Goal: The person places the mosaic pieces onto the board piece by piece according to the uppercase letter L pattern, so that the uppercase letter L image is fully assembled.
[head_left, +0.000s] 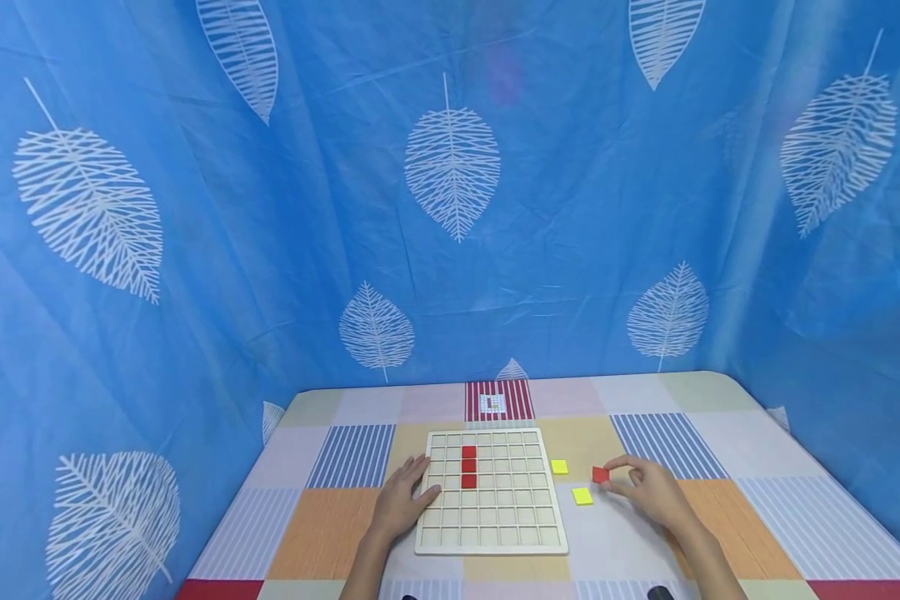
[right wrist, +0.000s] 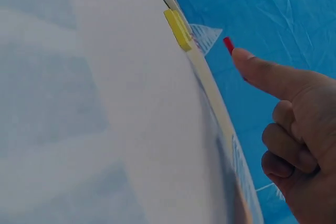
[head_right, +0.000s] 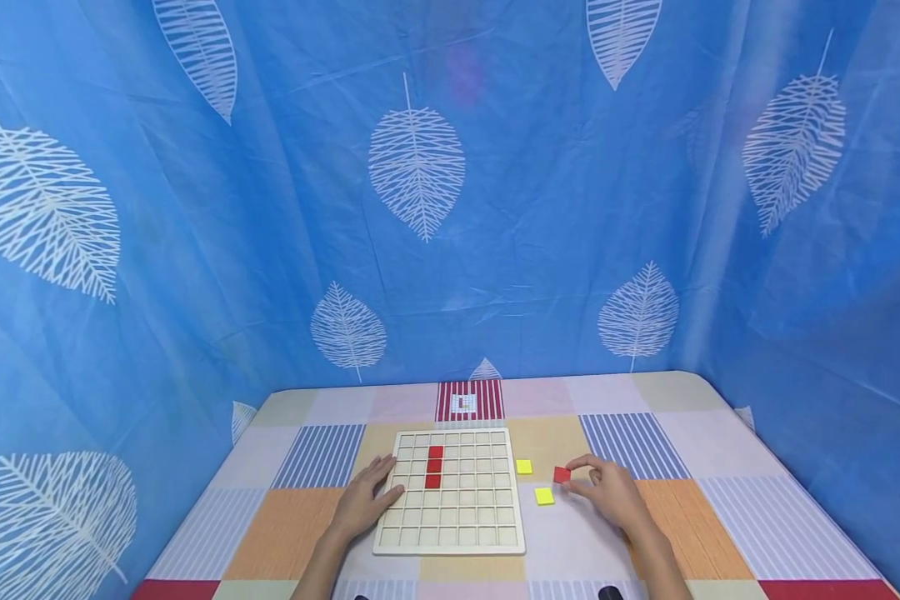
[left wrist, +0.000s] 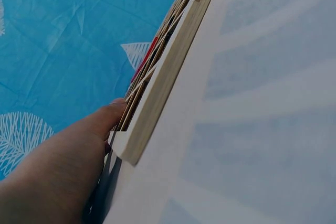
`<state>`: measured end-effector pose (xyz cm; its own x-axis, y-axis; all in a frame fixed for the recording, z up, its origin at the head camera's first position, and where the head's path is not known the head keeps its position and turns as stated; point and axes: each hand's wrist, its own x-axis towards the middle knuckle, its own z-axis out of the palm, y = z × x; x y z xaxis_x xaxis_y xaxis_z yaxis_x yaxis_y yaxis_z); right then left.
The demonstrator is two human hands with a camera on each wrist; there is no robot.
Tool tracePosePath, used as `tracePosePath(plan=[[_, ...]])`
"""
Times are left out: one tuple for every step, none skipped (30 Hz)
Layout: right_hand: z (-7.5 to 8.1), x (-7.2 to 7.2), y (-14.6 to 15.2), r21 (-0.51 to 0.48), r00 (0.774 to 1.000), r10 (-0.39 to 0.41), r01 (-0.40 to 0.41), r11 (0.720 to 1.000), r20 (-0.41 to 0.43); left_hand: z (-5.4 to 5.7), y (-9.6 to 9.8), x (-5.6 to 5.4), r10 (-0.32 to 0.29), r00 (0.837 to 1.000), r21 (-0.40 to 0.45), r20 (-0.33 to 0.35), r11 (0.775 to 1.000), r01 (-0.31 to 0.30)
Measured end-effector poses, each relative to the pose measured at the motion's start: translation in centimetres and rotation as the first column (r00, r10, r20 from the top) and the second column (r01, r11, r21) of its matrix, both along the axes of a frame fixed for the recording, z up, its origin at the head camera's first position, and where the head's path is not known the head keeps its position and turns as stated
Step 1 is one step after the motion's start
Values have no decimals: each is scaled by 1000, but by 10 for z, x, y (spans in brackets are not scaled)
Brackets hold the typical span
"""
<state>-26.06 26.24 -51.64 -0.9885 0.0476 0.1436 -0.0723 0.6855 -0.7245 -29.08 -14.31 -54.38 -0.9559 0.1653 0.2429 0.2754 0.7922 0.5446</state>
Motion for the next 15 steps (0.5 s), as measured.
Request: tracePosePath(plan=[[3,1,-2,4,1000,3,-2,1000,-20,0,0,0,-2,1000,2,-1,1000,2],[7,1,-4,13,999,8,-8,1000,-43,0,0,0,-4,1000,5,-1,1000,4],[10,2,-6,20,998,10,-9,1000,-64,0,0,0,-5,1000,8,-3,1000,5],[13,2,-9,24,996,18,-16,1000,-88,0,0,0,-6,1000,8,-4,1000,6],[16,3,-11,23,994,26,-23,999,-107,-1,0,-1,-7,1000,10,-3,1000,7],[18,3,-14,24,991,32,-30,999,-126,-1,1,-1,-6,1000,9,-1,1000,6],[20,2,-18,27,988,39,-35,999,-148,-1,1,-1,-6,1000,4,-1,1000,6],[23,2,-21,29,986,44,-40,999,-163,-1,1,-1,-6,1000,2,0,1000,6],[25,1,-25,26,983,51,-47,999,-177,-1,1,-1,-5,1000,-1,1,1000,5],[27,1,-29,23,979,59,-55,998,-194,-1,1,-1,-5,1000,-2,1,1000,5],[29,0,-33,26,977,61,-56,998,-206,-2,1,-2,-3,1000,-5,3,1000,3],[31,-2,-38,26,974,63,-59,998,-220,-1,1,-1,-2,1000,-3,2,1000,2],[33,-3,-43,26,970,67,-63,998,-235,-1,0,-1,-1,1000,0,2,1000,1],[34,-4,-48,23,966,74,-71,997,-249,-1,0,-1,-1,1000,3,1,1000,1],[36,-6,-53,24,961,80,-77,997,-264,-1,0,-1,0,1000,4,1,1000,0]])
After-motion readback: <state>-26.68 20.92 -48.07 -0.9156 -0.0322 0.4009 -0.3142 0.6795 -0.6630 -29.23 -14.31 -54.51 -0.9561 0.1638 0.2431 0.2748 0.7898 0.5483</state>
